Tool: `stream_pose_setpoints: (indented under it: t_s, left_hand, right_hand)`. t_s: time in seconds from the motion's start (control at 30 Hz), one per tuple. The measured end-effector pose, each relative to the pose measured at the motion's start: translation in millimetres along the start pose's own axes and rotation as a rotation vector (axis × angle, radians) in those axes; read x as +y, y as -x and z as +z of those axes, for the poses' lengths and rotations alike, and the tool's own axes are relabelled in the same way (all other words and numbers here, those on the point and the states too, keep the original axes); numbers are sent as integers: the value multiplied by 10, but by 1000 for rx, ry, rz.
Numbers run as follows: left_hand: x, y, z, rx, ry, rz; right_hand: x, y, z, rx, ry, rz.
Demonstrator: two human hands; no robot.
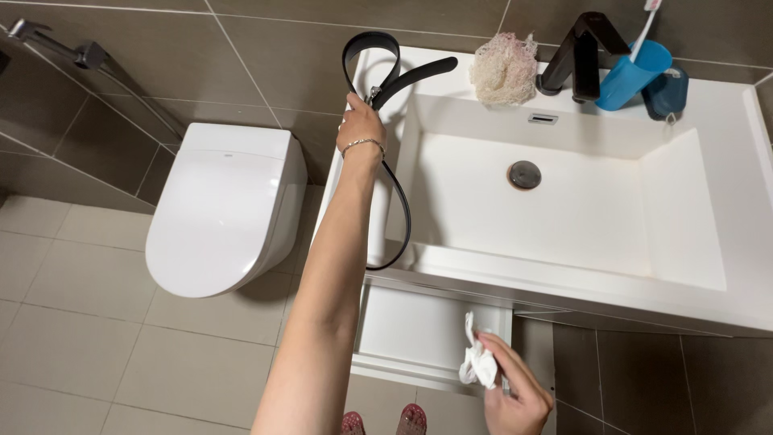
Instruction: The person wipes the exterior of a bathroom vanity cabinet with a white cloth, then opens a drawer, removes a black belt, and wipes the inside of the drawer.
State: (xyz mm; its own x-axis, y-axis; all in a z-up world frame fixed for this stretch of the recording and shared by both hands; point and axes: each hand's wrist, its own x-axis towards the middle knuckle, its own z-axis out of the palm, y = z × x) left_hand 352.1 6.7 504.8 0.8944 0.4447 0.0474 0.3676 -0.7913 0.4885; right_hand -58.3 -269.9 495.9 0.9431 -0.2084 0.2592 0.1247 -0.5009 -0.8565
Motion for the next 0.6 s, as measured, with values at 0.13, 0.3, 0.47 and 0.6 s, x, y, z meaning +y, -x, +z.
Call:
stream_pose_setpoints:
  t_s: [0.13,0.3,0.47,0.6]
  left_hand:
    - [78,-182,213,4,-120,-13]
    - [-9,-309,352,11,-241,4]
    - [-172,-364,507,45,-270,26]
    - [-250,-377,560,82,-324,61]
  right_hand:
    - [181,80,26,-52,-13,74]
    - [148,90,18,-53,3,113]
    - [151,57,12,-61,-12,145]
    - [191,72,-1,-74,3,147]
